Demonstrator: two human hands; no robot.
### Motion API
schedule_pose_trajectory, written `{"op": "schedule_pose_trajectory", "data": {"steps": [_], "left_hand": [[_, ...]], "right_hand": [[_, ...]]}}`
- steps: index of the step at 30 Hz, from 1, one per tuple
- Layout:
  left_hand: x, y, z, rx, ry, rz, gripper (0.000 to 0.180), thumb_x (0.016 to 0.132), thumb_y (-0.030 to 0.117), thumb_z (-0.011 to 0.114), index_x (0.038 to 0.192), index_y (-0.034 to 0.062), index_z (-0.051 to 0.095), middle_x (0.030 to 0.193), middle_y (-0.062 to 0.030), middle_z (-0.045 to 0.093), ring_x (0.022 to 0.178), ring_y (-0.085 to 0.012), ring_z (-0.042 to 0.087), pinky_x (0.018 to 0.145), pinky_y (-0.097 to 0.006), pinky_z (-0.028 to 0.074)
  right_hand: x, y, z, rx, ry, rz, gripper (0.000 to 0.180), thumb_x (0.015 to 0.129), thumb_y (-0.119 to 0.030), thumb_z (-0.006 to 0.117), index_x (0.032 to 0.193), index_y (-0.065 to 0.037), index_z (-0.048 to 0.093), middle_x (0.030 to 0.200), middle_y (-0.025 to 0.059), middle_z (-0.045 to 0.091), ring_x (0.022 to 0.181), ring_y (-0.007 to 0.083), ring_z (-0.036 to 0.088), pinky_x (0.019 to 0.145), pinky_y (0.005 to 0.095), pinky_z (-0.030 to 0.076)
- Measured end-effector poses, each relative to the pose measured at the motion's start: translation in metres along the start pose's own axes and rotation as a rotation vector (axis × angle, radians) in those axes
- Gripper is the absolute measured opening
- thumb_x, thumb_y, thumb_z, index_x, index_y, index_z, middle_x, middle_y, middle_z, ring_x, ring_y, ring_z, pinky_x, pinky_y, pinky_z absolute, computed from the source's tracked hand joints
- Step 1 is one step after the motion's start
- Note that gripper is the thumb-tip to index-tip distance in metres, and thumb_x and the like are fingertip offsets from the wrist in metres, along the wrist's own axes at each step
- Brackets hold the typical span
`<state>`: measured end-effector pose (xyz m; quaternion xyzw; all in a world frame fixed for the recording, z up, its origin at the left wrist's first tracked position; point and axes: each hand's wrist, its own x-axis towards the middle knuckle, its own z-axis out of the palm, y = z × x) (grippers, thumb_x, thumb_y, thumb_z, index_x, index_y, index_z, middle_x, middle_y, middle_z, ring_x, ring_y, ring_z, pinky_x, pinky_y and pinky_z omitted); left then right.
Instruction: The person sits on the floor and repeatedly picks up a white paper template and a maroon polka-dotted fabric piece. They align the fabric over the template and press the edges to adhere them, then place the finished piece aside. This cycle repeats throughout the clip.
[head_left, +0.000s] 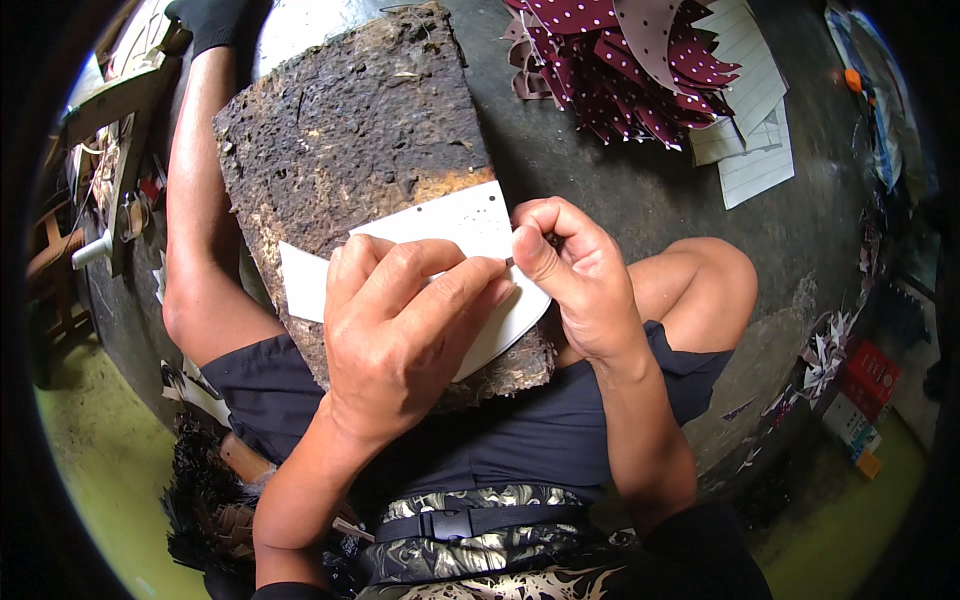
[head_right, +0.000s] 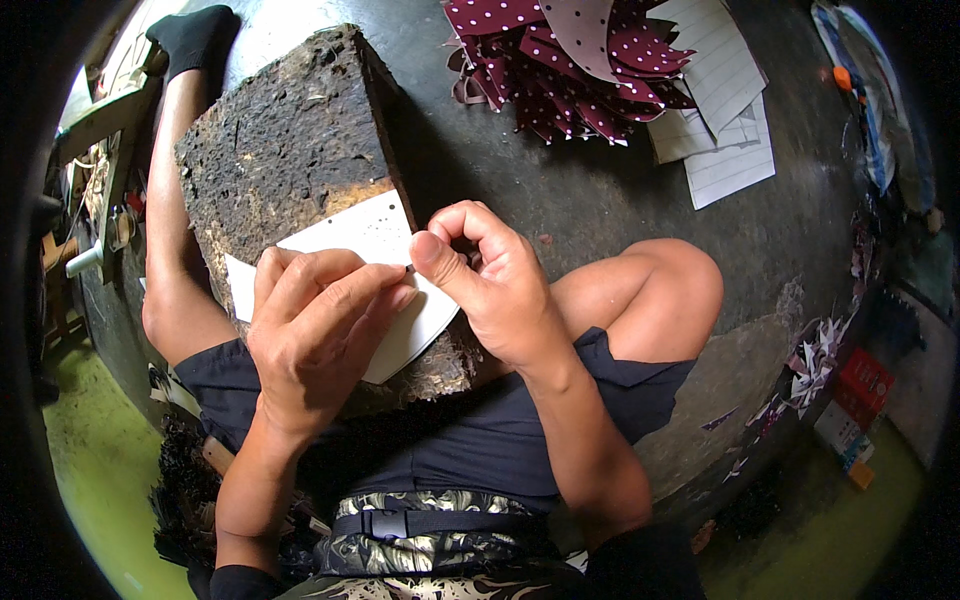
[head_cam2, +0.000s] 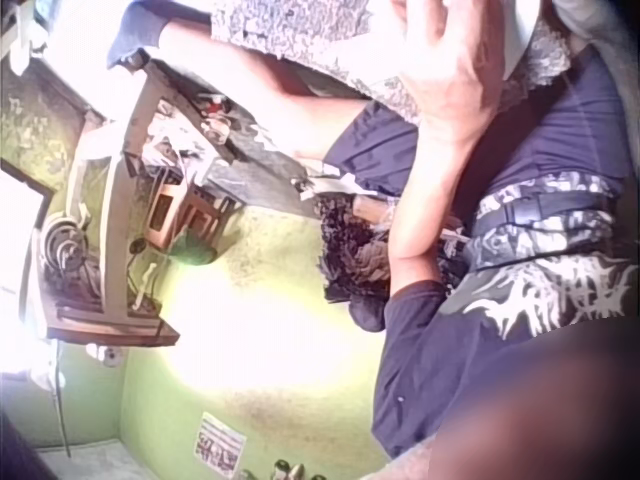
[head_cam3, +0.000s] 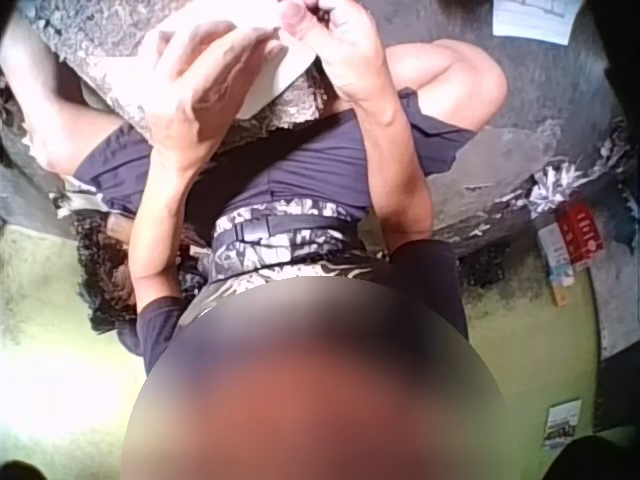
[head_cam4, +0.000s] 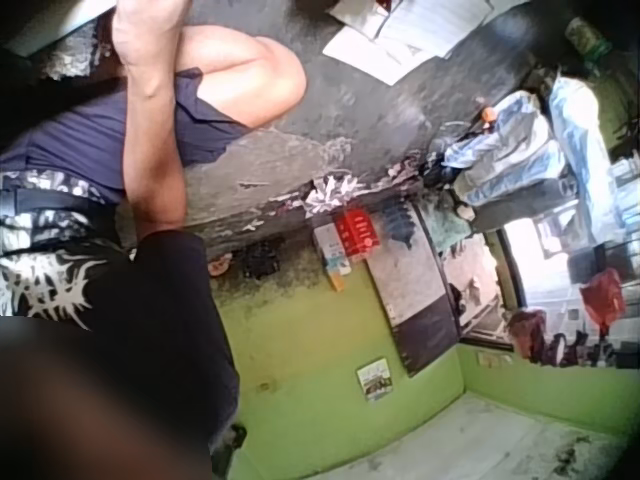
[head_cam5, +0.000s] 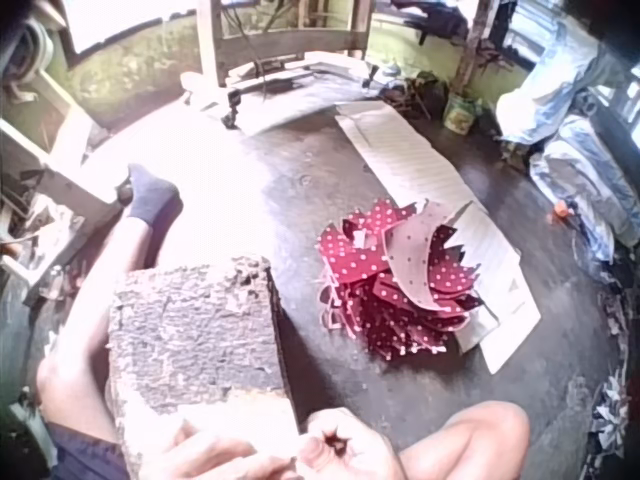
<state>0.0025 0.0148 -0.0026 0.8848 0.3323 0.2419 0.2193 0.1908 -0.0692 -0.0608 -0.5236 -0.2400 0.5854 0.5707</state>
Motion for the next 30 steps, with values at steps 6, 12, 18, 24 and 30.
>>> {"op": "schedule_pose_trajectory", "data": {"steps": [6, 12, 18, 24, 30], "left_hand": [[0.001, 0.001, 0.001, -0.015, 0.013, 0.002, 0.029, 0.081, 0.015, 0.099, 0.107, 0.0157, 0.086, 0.097, 0.0023, 0.072, 0.083, -0.0219, 0.059, 0.078, -0.039, 0.047], [0.0, -0.002, 0.001, -0.004, 0.008, 0.014, 0.028, 0.081, 0.018, 0.1, 0.105, 0.0167, 0.086, 0.097, 0.0033, 0.072, 0.086, -0.0216, 0.06, 0.082, -0.039, 0.046], [0.001, -0.003, -0.001, 0.035, -0.008, 0.028, 0.025, 0.083, 0.025, 0.098, 0.105, 0.0226, 0.086, 0.098, 0.006, 0.071, 0.09, -0.0207, 0.062, 0.088, -0.04, 0.043], [0.004, -0.005, -0.002, 0.036, -0.019, 0.052, 0.026, 0.081, 0.026, 0.098, 0.103, 0.0228, 0.085, 0.099, 0.0062, 0.07, 0.096, -0.0217, 0.064, 0.095, -0.044, 0.042], [0.006, -0.007, -0.005, 0.011, -0.052, 0.052, 0.027, 0.079, 0.025, 0.098, 0.102, 0.0223, 0.086, 0.098, 0.0057, 0.069, 0.1, -0.0224, 0.064, 0.098, -0.046, 0.042]], "right_hand": [[0.001, 0.003, -0.004, 0.095, 0.006, 0.071, 0.027, 0.115, -0.033, 0.078, 0.108, -0.008, 0.069, 0.101, -0.0077, 0.064, 0.095, 0.001, 0.056, 0.085, 0.021, 0.05], [0.004, 0.012, -0.009, -0.02, 0.054, 0.071, 0.033, 0.114, -0.038, 0.079, 0.105, -0.008, 0.069, 0.097, -0.0078, 0.064, 0.092, 0.001, 0.054, 0.08, 0.0211, 0.047], [0.008, 0.021, -0.016, -0.149, 0.117, 0.07, 0.039, 0.111, -0.042, 0.082, 0.1, -0.007, 0.069, 0.093, -0.0079, 0.062, 0.085, 0.0023, 0.051, 0.073, 0.0238, 0.044], [0.011, 0.024, -0.021, -0.274, 0.138, 0.085, 0.029, 0.113, -0.034, 0.08, 0.105, -0.008, 0.071, 0.095, -0.0068, 0.067, 0.086, 0.0021, 0.056, 0.079, 0.0216, 0.047], [0.014, 0.024, -0.019, -0.345, 0.188, 0.052, 0.031, 0.112, -0.036, 0.082, 0.103, -0.009, 0.07, 0.09, -0.0089, 0.063, 0.083, 0.0015, 0.053, 0.076, 0.0215, 0.045]]}}
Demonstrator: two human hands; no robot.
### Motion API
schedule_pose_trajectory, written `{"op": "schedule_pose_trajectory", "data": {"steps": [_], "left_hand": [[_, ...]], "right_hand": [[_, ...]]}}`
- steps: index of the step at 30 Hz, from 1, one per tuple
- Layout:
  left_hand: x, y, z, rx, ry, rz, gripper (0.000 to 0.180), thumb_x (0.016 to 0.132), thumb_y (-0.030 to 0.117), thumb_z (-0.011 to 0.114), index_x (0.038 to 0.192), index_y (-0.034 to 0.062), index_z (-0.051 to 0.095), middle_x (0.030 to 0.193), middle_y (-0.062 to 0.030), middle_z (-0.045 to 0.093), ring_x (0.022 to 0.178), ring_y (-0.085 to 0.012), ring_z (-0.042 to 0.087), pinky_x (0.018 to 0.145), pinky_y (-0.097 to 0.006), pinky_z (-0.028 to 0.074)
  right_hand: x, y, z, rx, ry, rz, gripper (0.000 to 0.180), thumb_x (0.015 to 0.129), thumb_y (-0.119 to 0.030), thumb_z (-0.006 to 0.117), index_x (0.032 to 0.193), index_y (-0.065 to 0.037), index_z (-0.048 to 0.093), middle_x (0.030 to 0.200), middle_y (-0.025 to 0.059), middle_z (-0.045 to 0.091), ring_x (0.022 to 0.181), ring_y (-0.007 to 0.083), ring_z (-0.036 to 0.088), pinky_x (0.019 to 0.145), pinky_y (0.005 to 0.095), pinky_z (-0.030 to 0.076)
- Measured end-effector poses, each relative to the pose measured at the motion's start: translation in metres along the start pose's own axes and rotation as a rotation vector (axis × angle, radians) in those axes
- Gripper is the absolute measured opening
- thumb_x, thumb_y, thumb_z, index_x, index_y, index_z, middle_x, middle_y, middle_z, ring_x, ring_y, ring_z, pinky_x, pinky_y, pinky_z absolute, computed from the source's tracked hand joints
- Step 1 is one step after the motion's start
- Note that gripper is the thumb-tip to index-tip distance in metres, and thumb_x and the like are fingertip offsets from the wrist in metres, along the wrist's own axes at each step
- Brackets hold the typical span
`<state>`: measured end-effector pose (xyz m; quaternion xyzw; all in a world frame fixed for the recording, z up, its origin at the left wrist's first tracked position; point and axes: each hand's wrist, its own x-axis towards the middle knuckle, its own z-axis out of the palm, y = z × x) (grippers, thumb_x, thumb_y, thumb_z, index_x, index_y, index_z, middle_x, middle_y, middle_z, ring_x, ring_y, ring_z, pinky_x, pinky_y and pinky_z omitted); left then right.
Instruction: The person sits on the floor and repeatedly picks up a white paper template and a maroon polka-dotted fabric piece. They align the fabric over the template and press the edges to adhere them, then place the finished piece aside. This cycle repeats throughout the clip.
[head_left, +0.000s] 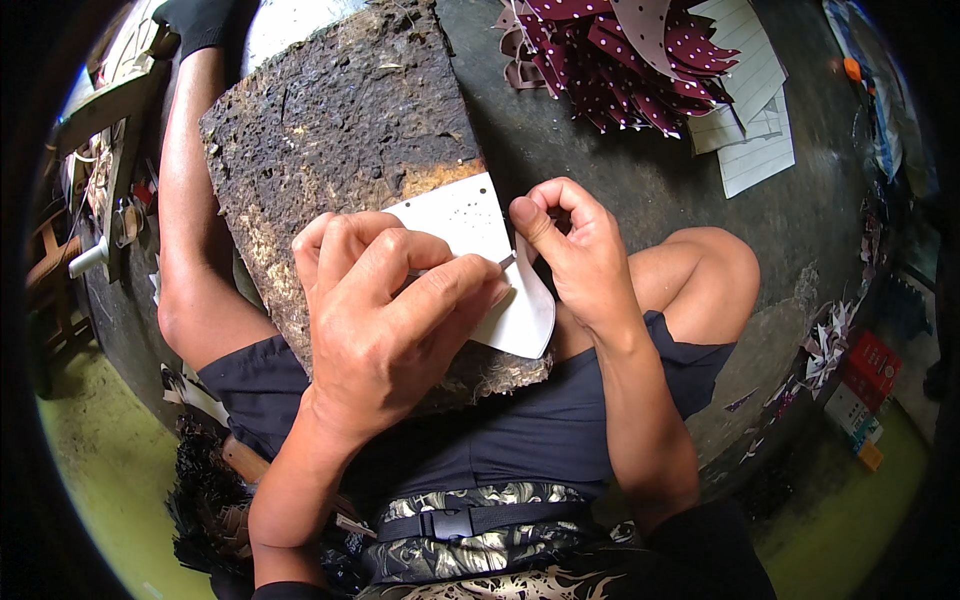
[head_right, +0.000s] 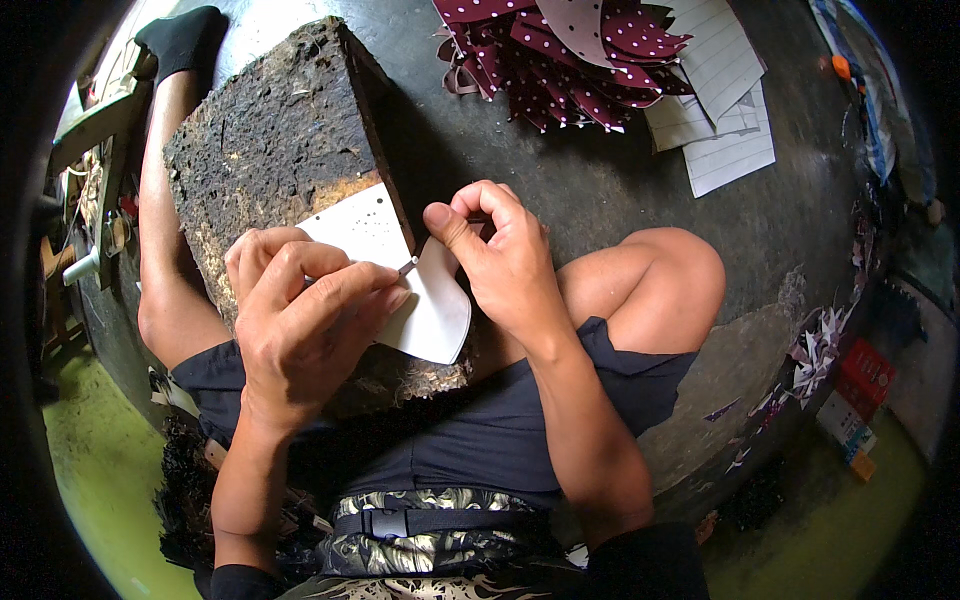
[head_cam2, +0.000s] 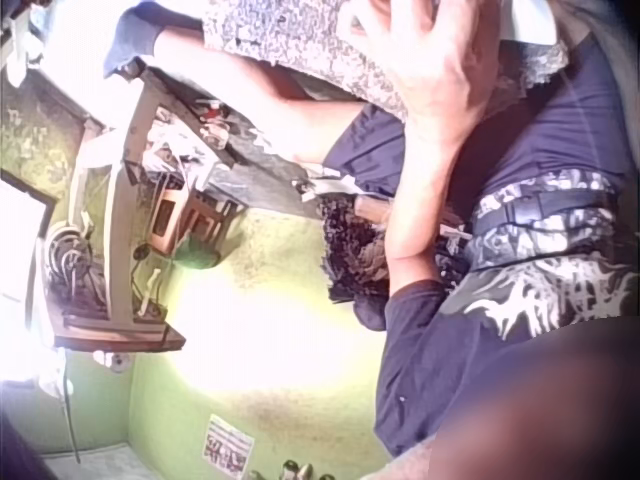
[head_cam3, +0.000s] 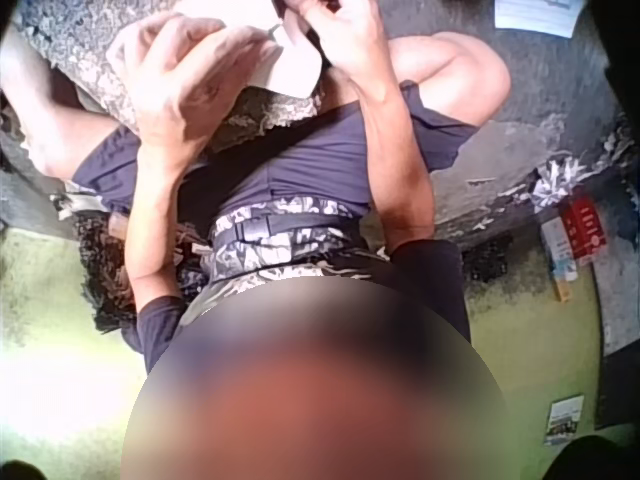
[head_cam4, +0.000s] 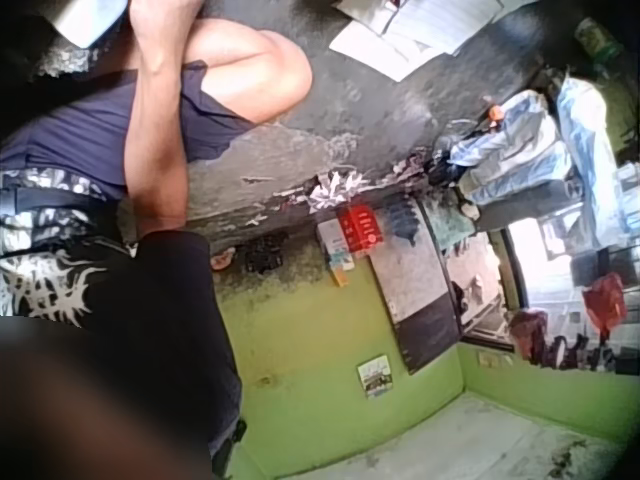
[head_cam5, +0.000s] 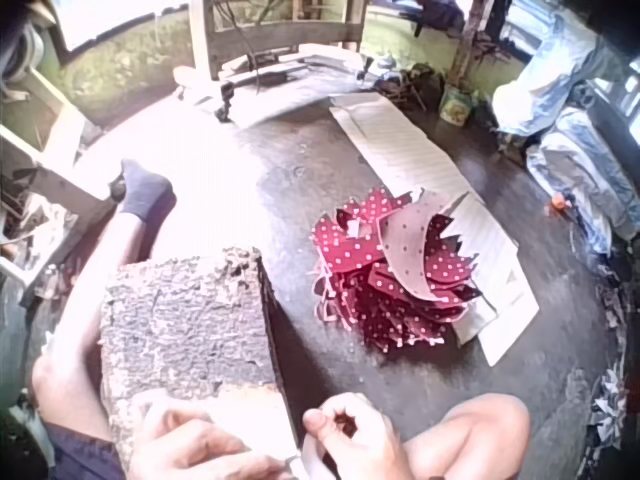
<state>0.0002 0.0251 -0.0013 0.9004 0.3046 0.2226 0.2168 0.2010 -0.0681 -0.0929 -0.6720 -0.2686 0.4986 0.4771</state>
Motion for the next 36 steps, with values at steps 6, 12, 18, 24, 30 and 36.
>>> {"op": "schedule_pose_trajectory", "data": {"steps": [6, 12, 18, 24, 30, 36], "left_hand": [[0.0, -0.001, -0.001, -0.022, -0.006, 0.011, 0.027, 0.077, 0.025, 0.099, 0.102, 0.0231, 0.088, 0.099, 0.006, 0.07, 0.1, -0.0221, 0.065, 0.097, -0.046, 0.042], [0.001, -0.004, -0.001, -0.017, -0.006, 0.041, 0.03, 0.075, 0.024, 0.099, 0.103, 0.0241, 0.088, 0.1, 0.0064, 0.07, 0.099, -0.0216, 0.065, 0.095, -0.046, 0.044], [0.001, -0.002, 0.001, -0.023, 0.0, 0.054, 0.03, 0.076, 0.022, 0.1, 0.104, 0.0237, 0.088, 0.101, 0.0062, 0.071, 0.099, -0.0212, 0.065, 0.094, -0.045, 0.045], [-0.005, 0.004, 0.008, -0.015, 0.069, 0.017, 0.03, 0.077, 0.023, 0.1, 0.105, 0.023, 0.088, 0.101, 0.0062, 0.071, 0.097, -0.0209, 0.064, 0.096, -0.045, 0.044], [-0.01, 0.009, 0.011, -0.024, 0.084, -0.021, 0.029, 0.079, 0.023, 0.1, 0.106, 0.0222, 0.088, 0.101, 0.006, 0.07, 0.096, -0.0202, 0.063, 0.096, -0.045, 0.043], [-0.007, 0.007, 0.009, -0.026, 0.077, -0.009, 0.029, 0.08, 0.023, 0.1, 0.106, 0.0217, 0.088, 0.1, 0.006, 0.07, 0.096, -0.0204, 0.063, 0.094, -0.044, 0.044]], "right_hand": [[0.004, 0.0, 0.001, -0.111, 0.052, -0.06, 0.031, 0.111, -0.034, 0.084, 0.101, -0.008, 0.07, 0.087, -0.0085, 0.062, 0.079, 0.0012, 0.052, 0.072, 0.0217, 0.044], [0.012, -0.008, 0.0, -0.193, 0.096, -0.151, 0.03, 0.107, -0.028, 0.089, 0.1, -0.006, 0.07, 0.085, -0.0069, 0.062, 0.079, 0.0019, 0.052, 0.071, 0.0228, 0.045], [0.017, -0.012, -0.004, -0.213, 0.134, -0.155, 0.025, 0.104, -0.023, 0.091, 0.101, -0.007, 0.072, 0.097, -0.0035, 0.062, 0.083, 0.0035, 0.054, 0.072, 0.0232, 0.045], [-0.011, -0.038, -0.009, 0.82, 0.192, 0.353, 0.064, 0.116, -0.037, 0.074, 0.165, -0.019, 0.037, 0.132, 0.0179, 0.073, 0.118, 0.0332, 0.077, 0.104, 0.0478, 0.066], [-0.054, -0.058, 0.021, 0.803, 0.152, 0.024, 0.102, 0.107, 0.0, 0.081, 0.18, -0.016, 0.011, 0.139, 0.0258, 0.073, 0.126, 0.0258, 0.075, 0.111, 0.0408, 0.061], [-0.041, -0.055, 0.035, 0.692, 0.216, -0.058, 0.09, 0.101, 0.006, 0.085, 0.171, -0.013, 0.033, 0.121, 0.0177, 0.078, 0.106, 0.0183, 0.078, 0.092, 0.0316, 0.066]]}}
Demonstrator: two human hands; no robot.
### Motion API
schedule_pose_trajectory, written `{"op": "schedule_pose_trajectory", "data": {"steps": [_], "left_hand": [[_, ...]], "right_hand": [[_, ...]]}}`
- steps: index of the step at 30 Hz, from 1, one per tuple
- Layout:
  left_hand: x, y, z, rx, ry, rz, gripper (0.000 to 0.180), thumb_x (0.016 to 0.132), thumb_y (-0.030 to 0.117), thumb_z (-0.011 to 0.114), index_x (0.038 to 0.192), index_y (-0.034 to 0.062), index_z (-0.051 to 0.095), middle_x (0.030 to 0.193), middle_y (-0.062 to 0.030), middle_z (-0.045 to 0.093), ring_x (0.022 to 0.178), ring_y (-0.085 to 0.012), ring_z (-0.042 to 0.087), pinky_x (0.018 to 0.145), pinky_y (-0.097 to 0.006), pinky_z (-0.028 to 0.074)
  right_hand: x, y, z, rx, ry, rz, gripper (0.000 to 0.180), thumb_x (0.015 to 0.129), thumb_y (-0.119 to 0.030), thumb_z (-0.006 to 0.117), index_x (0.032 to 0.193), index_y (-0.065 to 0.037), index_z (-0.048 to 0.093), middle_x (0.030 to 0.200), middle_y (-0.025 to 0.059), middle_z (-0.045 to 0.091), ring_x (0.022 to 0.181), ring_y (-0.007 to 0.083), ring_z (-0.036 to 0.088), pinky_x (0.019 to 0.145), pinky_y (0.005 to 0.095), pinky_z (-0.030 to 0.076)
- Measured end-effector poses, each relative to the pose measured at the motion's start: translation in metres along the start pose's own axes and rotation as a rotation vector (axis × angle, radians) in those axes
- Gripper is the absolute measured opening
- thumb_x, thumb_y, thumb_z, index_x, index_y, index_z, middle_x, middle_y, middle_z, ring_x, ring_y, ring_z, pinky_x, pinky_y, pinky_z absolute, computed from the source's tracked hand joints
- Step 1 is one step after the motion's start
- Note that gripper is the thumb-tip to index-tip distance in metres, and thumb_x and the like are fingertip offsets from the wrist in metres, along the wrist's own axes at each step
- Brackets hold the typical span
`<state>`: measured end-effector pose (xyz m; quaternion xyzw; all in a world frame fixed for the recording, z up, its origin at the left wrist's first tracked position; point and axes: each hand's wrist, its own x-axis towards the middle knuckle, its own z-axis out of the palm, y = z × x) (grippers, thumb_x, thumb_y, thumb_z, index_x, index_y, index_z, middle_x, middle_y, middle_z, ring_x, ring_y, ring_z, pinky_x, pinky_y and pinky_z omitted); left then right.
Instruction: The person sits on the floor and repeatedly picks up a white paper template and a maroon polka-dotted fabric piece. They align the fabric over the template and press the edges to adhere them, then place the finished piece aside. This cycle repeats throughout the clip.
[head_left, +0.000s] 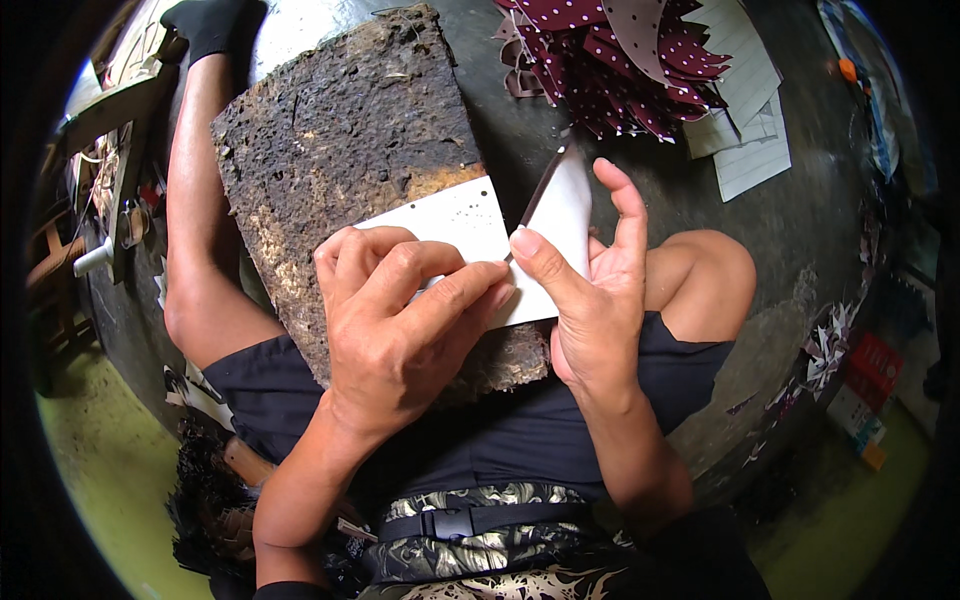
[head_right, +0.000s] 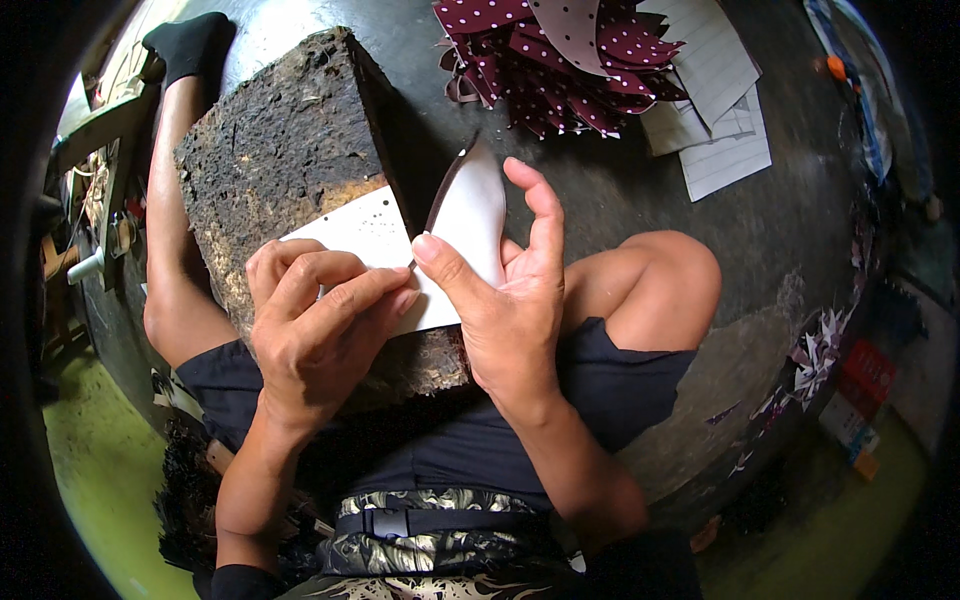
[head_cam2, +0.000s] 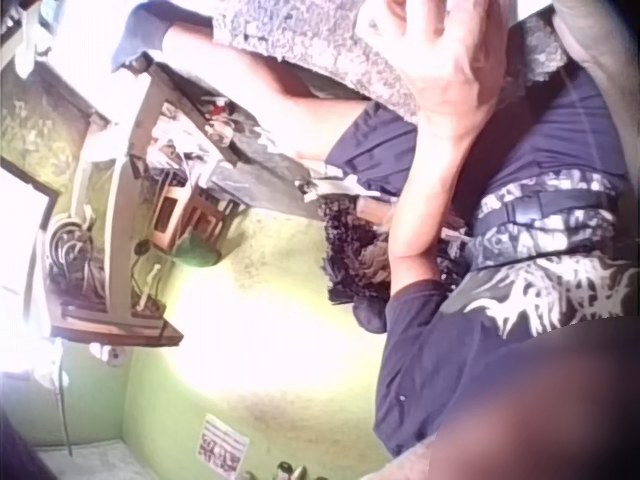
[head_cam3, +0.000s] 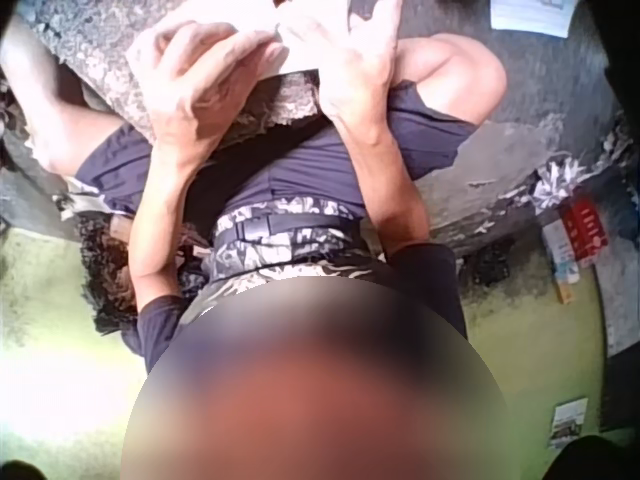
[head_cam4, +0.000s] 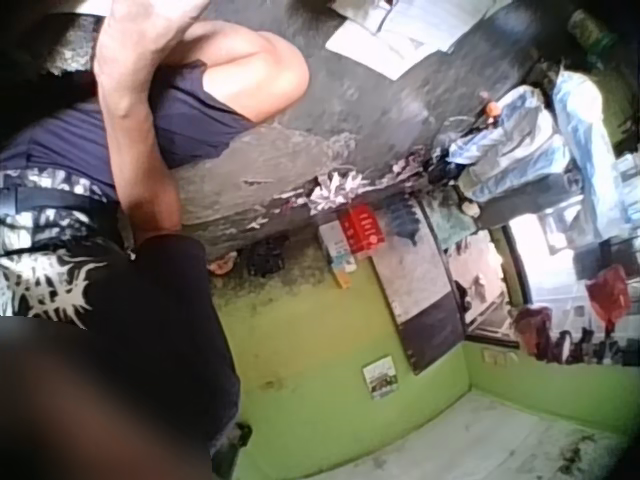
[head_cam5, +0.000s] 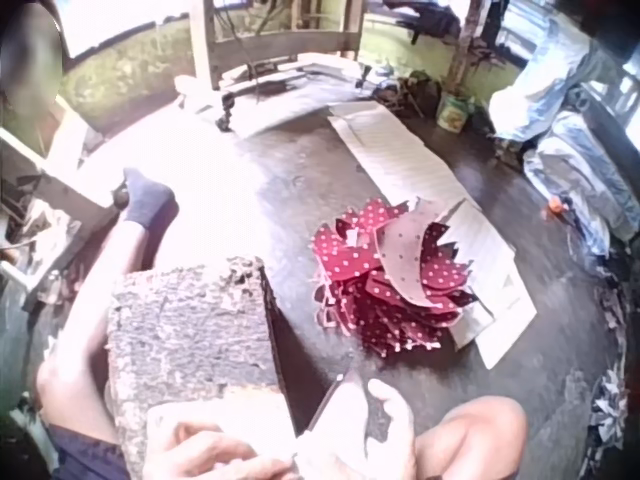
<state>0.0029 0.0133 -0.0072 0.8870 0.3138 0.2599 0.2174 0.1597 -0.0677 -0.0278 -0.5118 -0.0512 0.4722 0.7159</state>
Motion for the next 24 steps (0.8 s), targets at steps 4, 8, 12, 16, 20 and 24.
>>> {"op": "schedule_pose_trajectory", "data": {"steps": [4, 8, 12, 16, 20, 24], "left_hand": [[0.001, -0.002, -0.003, -0.004, -0.026, 0.021, 0.03, 0.078, 0.024, 0.101, 0.106, 0.0217, 0.088, 0.101, 0.0062, 0.071, 0.096, -0.0203, 0.064, 0.094, -0.044, 0.044], [0.001, -0.004, -0.005, -0.003, -0.036, 0.038, 0.032, 0.077, 0.023, 0.101, 0.106, 0.022, 0.089, 0.101, 0.0063, 0.072, 0.095, -0.0199, 0.064, 0.093, -0.044, 0.045], [0.002, -0.006, -0.007, -0.003, -0.049, 0.041, 0.033, 0.077, 0.022, 0.101, 0.107, 0.022, 0.089, 0.102, 0.0059, 0.072, 0.095, -0.02, 0.064, 0.092, -0.044, 0.046], [0.003, -0.006, -0.011, 0.012, -0.085, 0.045, 0.036, 0.076, 0.019, 0.102, 0.111, 0.0203, 0.091, 0.101, 0.0038, 0.074, 0.096, -0.0221, 0.064, 0.091, -0.042, 0.051], [0.004, -0.007, -0.014, 0.017, -0.112, 0.044, 0.038, 0.076, 0.017, 0.103, 0.113, 0.0197, 0.092, 0.1, 0.0026, 0.075, 0.098, -0.0232, 0.064, 0.09, -0.041, 0.054], [0.004, -0.01, -0.01, -0.023, -0.072, 0.042, 0.037, 0.077, 0.02, 0.101, 0.112, 0.0207, 0.09, 0.102, 0.005, 0.073, 0.095, -0.0203, 0.064, 0.09, -0.043, 0.047]], "right_hand": [[0.006, -0.001, -0.008, -0.099, -0.027, -0.005, 0.088, 0.1, 0.005, 0.087, 0.169, -0.012, 0.035, 0.121, 0.0184, 0.078, 0.107, 0.0188, 0.079, 0.093, 0.0318, 0.066], [0.011, -0.001, -0.014, -0.136, -0.06, 0.009, 0.087, 0.1, 0.004, 0.087, 0.169, -0.011, 0.036, 0.121, 0.0185, 0.079, 0.107, 0.0187, 0.079, 0.093, 0.0317, 0.066], [0.016, 0.001, -0.019, -0.141, -0.078, 0.03, 0.086, 0.1, 0.003, 0.088, 0.168, -0.011, 0.037, 0.121, 0.0187, 0.079, 0.108, 0.0185, 0.079, 0.093, 0.0314, 0.065], [0.02, 0.003, -0.023, -0.166, -0.094, 0.024, 0.084, 0.1, 0.002, 0.089, 0.166, -0.011, 0.04, 0.12, 0.0178, 0.08, 0.109, 0.018, 0.078, 0.094, 0.0314, 0.064], [0.023, 0.006, -0.027, -0.165, -0.082, 0.044, 0.082, 0.099, 0.002, 0.09, 0.164, -0.011, 0.042, 0.119, 0.0162, 0.08, 0.109, 0.0172, 0.077, 0.093, 0.0311, 0.064], [0.026, 0.009, -0.032, -0.184, -0.079, 0.063, 0.08, 0.099, 0.002, 0.09, 0.163, -0.011, 0.043, 0.118, 0.0146, 0.08, 0.107, 0.016, 0.077, 0.093, 0.0303, 0.063]]}}
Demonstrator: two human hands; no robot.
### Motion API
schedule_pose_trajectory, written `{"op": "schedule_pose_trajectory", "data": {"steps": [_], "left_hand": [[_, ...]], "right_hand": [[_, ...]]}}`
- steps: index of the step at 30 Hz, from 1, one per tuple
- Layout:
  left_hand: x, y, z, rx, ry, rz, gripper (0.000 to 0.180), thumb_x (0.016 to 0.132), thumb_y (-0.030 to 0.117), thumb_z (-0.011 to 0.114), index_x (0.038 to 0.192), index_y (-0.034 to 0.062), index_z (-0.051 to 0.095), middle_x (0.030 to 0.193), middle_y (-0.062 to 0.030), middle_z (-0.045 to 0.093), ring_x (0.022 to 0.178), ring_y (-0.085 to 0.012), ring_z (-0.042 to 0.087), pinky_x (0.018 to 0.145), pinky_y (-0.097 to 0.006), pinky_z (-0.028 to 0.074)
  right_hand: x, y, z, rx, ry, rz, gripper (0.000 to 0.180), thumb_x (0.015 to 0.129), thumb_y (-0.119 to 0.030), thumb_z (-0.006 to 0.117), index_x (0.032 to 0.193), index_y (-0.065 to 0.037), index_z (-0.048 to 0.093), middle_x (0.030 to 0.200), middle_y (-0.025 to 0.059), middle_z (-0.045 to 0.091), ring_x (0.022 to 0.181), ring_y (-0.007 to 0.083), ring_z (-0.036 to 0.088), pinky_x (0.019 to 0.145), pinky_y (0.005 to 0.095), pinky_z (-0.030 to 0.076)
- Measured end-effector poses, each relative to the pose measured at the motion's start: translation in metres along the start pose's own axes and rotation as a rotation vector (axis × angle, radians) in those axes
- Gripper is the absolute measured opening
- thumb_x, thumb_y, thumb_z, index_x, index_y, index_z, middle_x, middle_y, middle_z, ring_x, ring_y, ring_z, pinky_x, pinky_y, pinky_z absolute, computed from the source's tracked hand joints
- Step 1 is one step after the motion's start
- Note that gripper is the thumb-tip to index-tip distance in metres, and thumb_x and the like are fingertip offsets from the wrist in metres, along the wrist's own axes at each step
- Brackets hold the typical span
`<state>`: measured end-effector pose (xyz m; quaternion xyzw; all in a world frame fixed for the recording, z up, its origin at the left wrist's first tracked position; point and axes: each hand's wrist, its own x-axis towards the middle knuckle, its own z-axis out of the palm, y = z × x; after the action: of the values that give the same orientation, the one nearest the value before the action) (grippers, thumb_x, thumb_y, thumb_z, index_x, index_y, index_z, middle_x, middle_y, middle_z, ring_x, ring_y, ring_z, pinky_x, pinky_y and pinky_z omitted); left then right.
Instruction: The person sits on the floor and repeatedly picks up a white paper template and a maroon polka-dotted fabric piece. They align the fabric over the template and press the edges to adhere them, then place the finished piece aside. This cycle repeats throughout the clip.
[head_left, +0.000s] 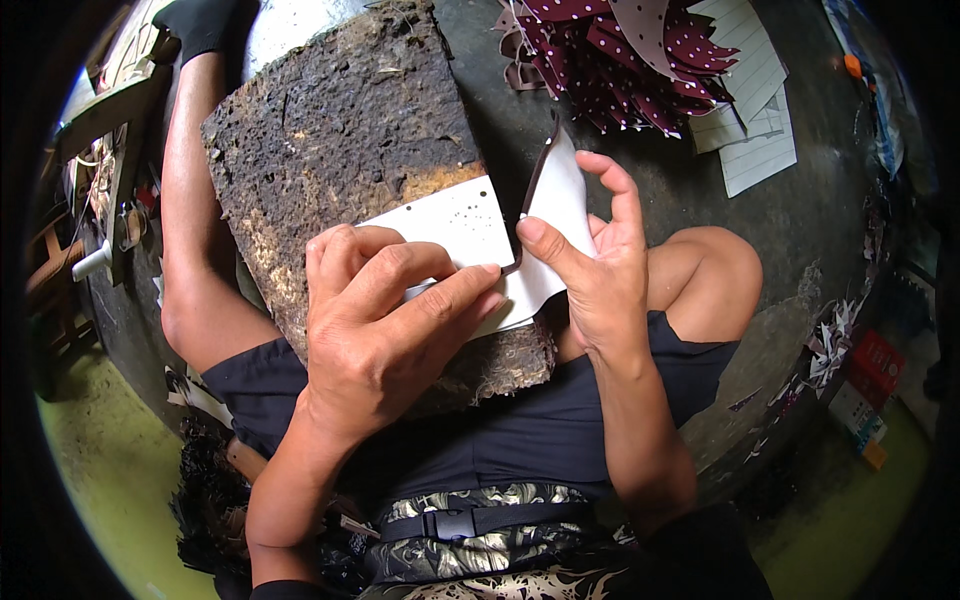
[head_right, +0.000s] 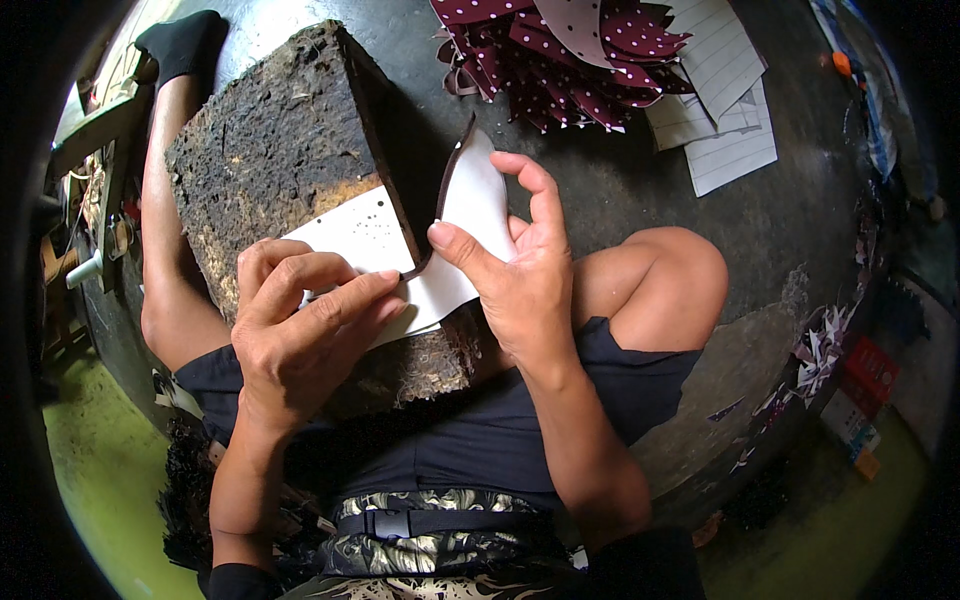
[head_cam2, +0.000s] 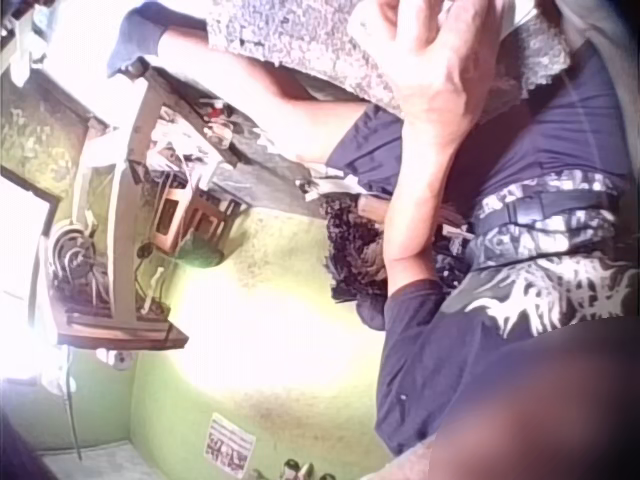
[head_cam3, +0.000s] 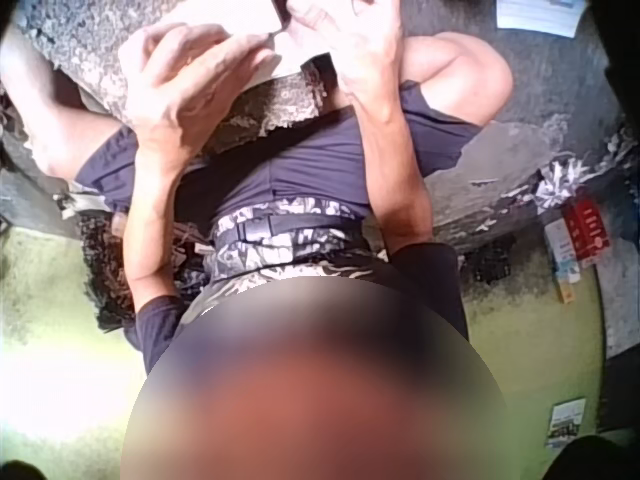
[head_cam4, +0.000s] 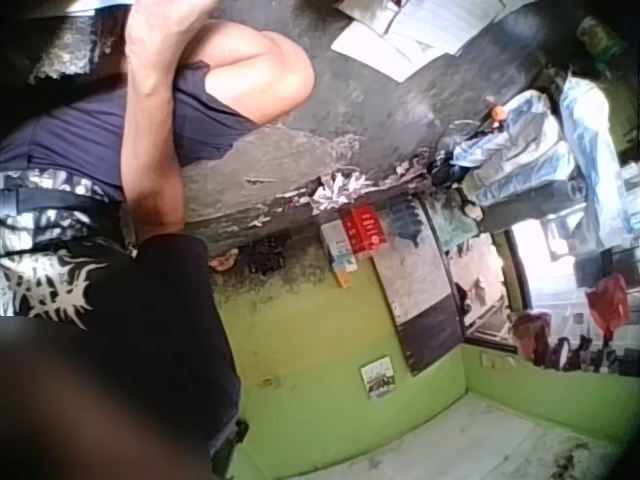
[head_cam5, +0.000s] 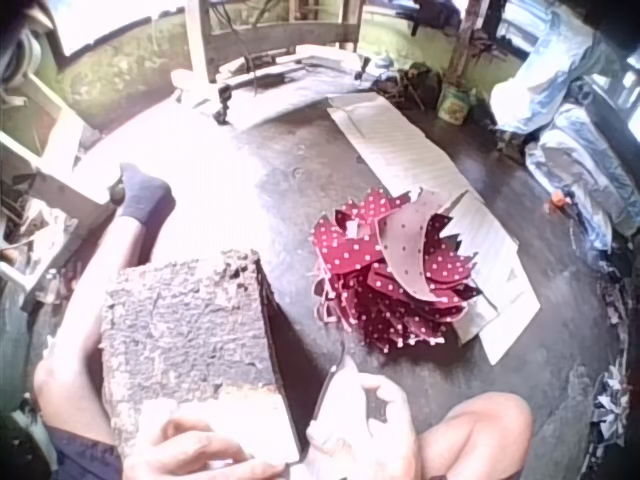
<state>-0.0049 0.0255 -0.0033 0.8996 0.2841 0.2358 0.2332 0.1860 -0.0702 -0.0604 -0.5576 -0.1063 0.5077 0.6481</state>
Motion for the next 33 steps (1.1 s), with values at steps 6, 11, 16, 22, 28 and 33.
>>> {"op": "schedule_pose_trajectory", "data": {"steps": [6, 11, 16, 22, 28, 33], "left_hand": [[0.0, 0.0, -0.006, 0.025, -0.048, -0.005, 0.041, 0.077, 0.017, 0.103, 0.116, 0.0216, 0.092, 0.101, 0.0027, 0.076, 0.098, -0.0234, 0.064, 0.089, -0.04, 0.055], [0.001, 0.0, -0.005, 0.017, -0.049, -0.012, 0.041, 0.078, 0.017, 0.103, 0.117, 0.0214, 0.093, 0.102, 0.0024, 0.076, 0.099, -0.0231, 0.065, 0.088, -0.04, 0.055], [0.0, 0.0, -0.005, 0.01, -0.046, -0.02, 0.04, 0.078, 0.018, 0.103, 0.117, 0.0206, 0.093, 0.102, 0.0021, 0.076, 0.099, -0.0233, 0.065, 0.088, -0.039, 0.055], [-0.001, -0.004, 0.001, -0.017, 0.01, 0.0, 0.036, 0.079, 0.021, 0.101, 0.113, 0.0201, 0.088, 0.103, 0.0045, 0.073, 0.094, -0.0211, 0.065, 0.09, -0.043, 0.047], [0.0, -0.003, 0.005, 0.002, 0.036, 0.017, 0.034, 0.08, 0.022, 0.101, 0.111, 0.0207, 0.089, 0.103, 0.0054, 0.073, 0.093, -0.0204, 0.064, 0.088, -0.042, 0.045], [0.001, -0.002, 0.009, 0.035, 0.067, 0.054, 0.031, 0.08, 0.026, 0.101, 0.109, 0.021, 0.09, 0.103, 0.0057, 0.074, 0.091, -0.0197, 0.064, 0.086, -0.043, 0.045]], "right_hand": [[0.004, 0.008, -0.006, -0.002, 0.015, 0.02, 0.079, 0.099, 0.002, 0.09, 0.162, -0.011, 0.045, 0.117, 0.0127, 0.08, 0.106, 0.0152, 0.076, 0.094, 0.0298, 0.062], [0.008, 0.015, -0.013, -0.083, 0.018, 0.018, 0.078, 0.098, 0.001, 0.091, 0.161, -0.01, 0.046, 0.117, 0.0132, 0.081, 0.107, 0.0155, 0.076, 0.093, 0.0295, 0.061], [0.011, 0.018, -0.018, -0.136, 0.046, 0.034, 0.076, 0.098, 0.0, 0.092, 0.159, -0.01, 0.048, 0.116, 0.0135, 0.081, 0.105, 0.0153, 0.077, 0.09, 0.0293, 0.062], [0.014, 0.022, -0.022, -0.178, 0.093, 0.019, 0.073, 0.097, 0.003, 0.089, 0.158, -0.01, 0.05, 0.111, 0.0135, 0.081, 0.1, 0.0147, 0.077, 0.086, 0.0288, 0.061], [0.015, 0.024, -0.026, -0.253, 0.136, -0.003, 0.073, 0.096, 0.005, 0.089, 0.157, -0.009, 0.05, 0.11, 0.0135, 0.082, 0.098, 0.0143, 0.076, 0.084, 0.0285, 0.06], [0.016, 0.026, -0.028, -0.317, 0.156, -0.025, 0.072, 0.094, 0.007, 0.089, 0.155, -0.008, 0.052, 0.112, 0.0141, 0.081, 0.1, 0.0128, 0.075, 0.084, 0.0278, 0.059]]}}
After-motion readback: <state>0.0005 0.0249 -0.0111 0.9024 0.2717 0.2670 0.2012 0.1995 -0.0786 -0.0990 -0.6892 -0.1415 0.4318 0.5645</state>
